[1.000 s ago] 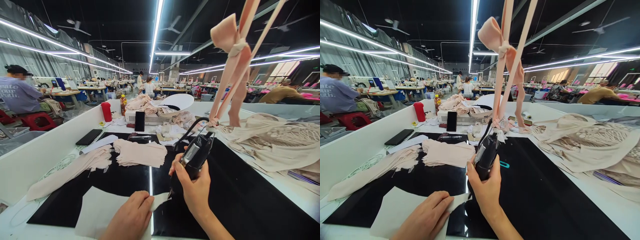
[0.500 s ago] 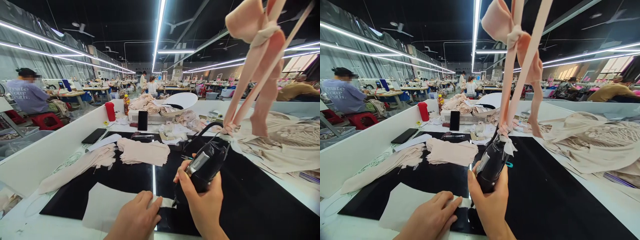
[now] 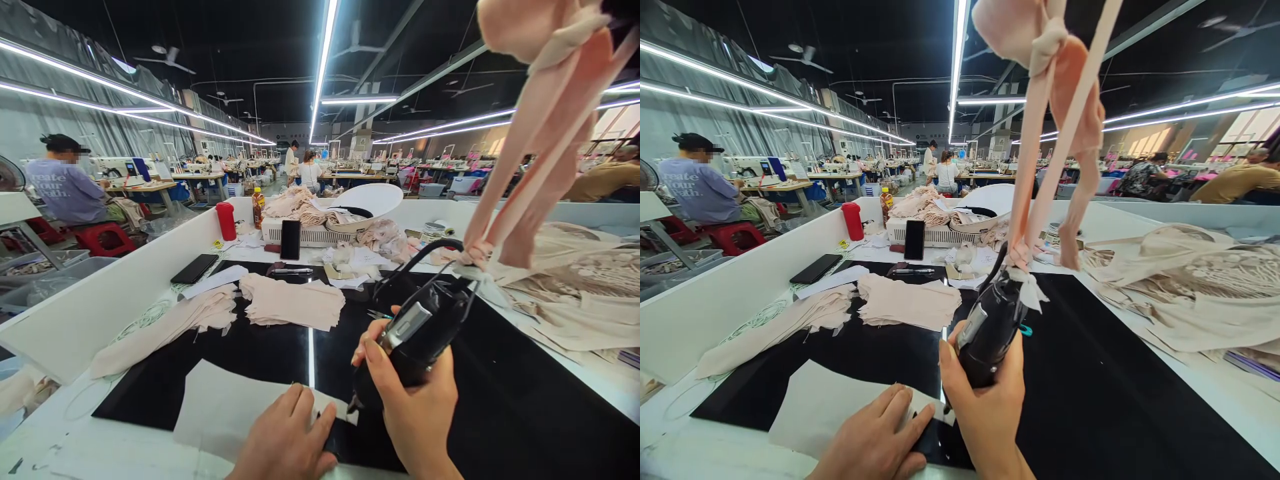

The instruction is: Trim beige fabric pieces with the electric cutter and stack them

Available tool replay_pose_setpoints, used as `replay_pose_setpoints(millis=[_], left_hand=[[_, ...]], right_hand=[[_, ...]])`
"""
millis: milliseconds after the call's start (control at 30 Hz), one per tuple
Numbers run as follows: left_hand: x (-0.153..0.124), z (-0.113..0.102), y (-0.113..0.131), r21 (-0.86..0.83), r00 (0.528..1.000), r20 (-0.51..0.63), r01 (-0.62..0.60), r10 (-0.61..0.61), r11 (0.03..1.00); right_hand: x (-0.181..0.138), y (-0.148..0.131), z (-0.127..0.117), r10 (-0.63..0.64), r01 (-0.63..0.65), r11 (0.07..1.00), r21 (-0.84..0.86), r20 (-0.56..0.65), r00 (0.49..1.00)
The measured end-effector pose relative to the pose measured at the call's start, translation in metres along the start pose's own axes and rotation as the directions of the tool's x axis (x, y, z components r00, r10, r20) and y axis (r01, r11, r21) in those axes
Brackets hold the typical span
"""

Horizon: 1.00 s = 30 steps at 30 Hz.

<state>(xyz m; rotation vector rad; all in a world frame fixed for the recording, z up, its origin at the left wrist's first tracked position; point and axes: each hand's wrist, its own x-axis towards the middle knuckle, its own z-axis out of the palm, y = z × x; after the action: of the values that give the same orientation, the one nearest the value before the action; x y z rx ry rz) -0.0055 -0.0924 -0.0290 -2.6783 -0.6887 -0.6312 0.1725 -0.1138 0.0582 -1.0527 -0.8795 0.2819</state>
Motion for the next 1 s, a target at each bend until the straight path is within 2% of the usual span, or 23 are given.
replay_pose_setpoints(millis=[133, 267, 433, 633, 800, 1000], left_hand=[[0.003, -0.003, 0.0, 0.007, 1.0, 0.022, -0.015, 0.015, 1.0], [0.004, -0.007, 0.0, 0.0, 0.999, 0.045, -0.026, 0.026, 1.0], [0.002, -0.007, -0.002, -0.019, 1.0, 0.027, -0.004, 0.005, 1.0], [0.002, -0.011, -0.005, -0.061, 0.999, -0.035, -0.008, 0.006, 0.998], [0.003, -0.015, -0.008, -0.054, 0.999, -0.036, -0.036, 0.034, 0.998], [0.003, -0.013, -0.012, -0.06, 0.998, -0.026, -0.054, 0.052, 0.997]], right_hand=[[0.01, 0.003, 0.005, -0.029, 0.026, 0.997, 0.067, 0.043, 0.999], [0.01, 0.008, 0.008, -0.019, 0.015, 0.998, 0.055, 0.076, 0.997], [0.006, 0.006, 0.008, -0.003, -0.003, 0.998, 0.07, 0.086, 0.996], [0.002, -0.001, 0.01, 0.0, -0.002, 0.999, 0.05, 0.037, 0.999], [0.003, 0.002, 0.012, 0.012, -0.019, 0.997, 0.07, 0.095, 0.995], [0.007, 0.007, 0.026, 0.027, -0.044, 0.992, 0.122, 0.139, 0.99]])
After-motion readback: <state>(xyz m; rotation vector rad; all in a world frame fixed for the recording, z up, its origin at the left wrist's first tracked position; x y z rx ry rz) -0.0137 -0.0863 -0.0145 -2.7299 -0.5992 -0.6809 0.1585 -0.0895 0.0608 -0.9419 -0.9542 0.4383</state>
